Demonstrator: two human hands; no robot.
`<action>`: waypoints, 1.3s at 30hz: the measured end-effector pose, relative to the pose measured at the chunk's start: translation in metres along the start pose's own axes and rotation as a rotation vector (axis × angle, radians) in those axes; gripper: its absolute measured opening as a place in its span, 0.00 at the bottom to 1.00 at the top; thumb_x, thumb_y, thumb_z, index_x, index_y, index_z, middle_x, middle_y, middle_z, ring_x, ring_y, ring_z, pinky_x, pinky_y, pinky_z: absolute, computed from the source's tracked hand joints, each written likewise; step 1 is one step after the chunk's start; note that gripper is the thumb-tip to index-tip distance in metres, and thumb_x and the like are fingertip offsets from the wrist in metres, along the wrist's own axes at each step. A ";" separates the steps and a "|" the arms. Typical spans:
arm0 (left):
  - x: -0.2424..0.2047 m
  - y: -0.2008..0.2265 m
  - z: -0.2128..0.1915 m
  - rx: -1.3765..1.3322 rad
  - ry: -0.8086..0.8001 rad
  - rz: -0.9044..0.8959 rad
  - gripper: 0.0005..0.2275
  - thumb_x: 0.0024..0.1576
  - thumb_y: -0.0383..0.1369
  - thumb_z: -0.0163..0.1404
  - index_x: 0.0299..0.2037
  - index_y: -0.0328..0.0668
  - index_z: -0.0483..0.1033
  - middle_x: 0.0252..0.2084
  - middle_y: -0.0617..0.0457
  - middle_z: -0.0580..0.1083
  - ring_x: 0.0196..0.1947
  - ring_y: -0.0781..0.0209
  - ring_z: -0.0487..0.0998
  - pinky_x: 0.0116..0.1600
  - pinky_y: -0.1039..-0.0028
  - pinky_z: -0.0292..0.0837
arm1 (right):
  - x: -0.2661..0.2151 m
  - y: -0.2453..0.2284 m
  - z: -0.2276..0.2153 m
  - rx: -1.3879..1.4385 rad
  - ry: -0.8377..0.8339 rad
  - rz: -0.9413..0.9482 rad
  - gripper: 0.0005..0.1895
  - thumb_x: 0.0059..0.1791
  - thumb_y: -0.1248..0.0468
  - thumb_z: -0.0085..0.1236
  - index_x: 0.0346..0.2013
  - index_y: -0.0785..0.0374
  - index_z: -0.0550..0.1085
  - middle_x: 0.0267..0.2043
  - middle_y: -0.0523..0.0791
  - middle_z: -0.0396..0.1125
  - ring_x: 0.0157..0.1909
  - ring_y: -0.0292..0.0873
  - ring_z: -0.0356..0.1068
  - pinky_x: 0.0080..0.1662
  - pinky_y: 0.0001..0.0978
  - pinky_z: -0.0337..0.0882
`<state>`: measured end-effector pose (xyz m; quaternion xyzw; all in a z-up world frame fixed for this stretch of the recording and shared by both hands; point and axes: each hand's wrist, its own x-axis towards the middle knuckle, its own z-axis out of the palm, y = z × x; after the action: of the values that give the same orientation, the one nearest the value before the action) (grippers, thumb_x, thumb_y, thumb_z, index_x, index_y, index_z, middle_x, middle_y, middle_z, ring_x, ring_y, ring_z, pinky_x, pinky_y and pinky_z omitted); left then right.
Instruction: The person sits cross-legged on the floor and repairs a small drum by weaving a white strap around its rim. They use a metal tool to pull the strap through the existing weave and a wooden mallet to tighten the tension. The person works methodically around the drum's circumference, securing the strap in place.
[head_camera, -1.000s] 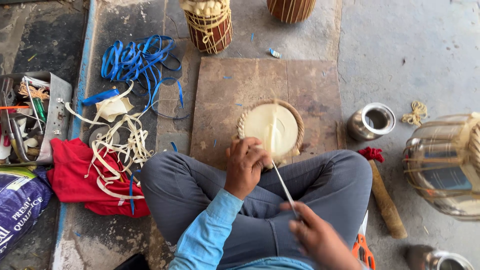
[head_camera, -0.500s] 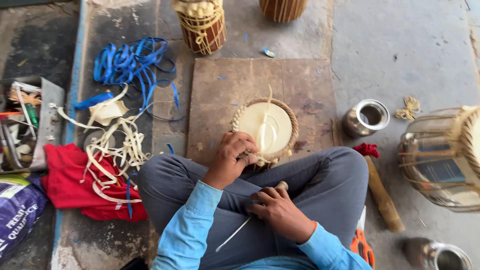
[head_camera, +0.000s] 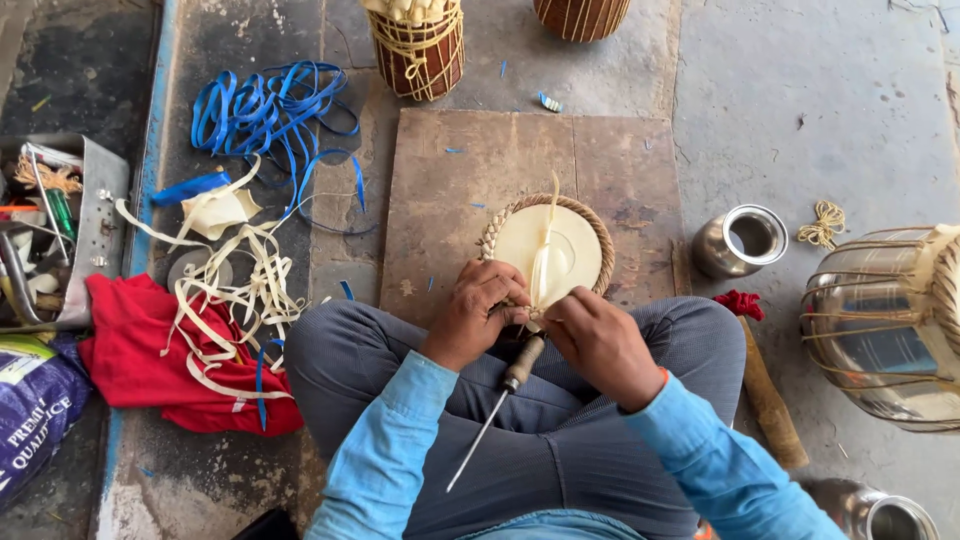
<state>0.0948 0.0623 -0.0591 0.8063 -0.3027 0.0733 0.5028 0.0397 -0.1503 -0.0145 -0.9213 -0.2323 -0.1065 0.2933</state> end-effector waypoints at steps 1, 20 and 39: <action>0.002 -0.002 -0.001 0.000 0.000 0.009 0.09 0.49 0.31 0.63 0.36 0.45 0.78 0.46 0.60 0.75 0.49 0.55 0.72 0.57 0.66 0.69 | -0.005 0.003 -0.002 0.054 -0.003 0.043 0.08 0.50 0.63 0.63 0.37 0.62 0.73 0.34 0.47 0.66 0.32 0.48 0.70 0.33 0.38 0.70; -0.127 0.033 0.039 0.413 -0.373 -0.225 0.08 0.58 0.28 0.52 0.45 0.36 0.75 0.34 0.48 0.76 0.38 0.50 0.77 0.44 0.58 0.70 | -0.101 0.028 -0.014 0.948 0.054 0.691 0.16 0.56 0.55 0.51 0.39 0.66 0.76 0.33 0.43 0.69 0.34 0.35 0.65 0.39 0.29 0.69; -0.016 0.047 -0.030 0.300 -0.276 0.059 0.08 0.59 0.38 0.57 0.32 0.46 0.80 0.33 0.51 0.75 0.36 0.53 0.77 0.42 0.61 0.72 | -0.082 0.023 -0.005 0.870 -0.023 0.661 0.18 0.56 0.53 0.49 0.38 0.66 0.76 0.30 0.41 0.67 0.31 0.33 0.62 0.35 0.26 0.67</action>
<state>0.0615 0.0795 -0.0156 0.8652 -0.3780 0.0213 0.3286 -0.0208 -0.2000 -0.0488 -0.7400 0.0437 0.1073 0.6625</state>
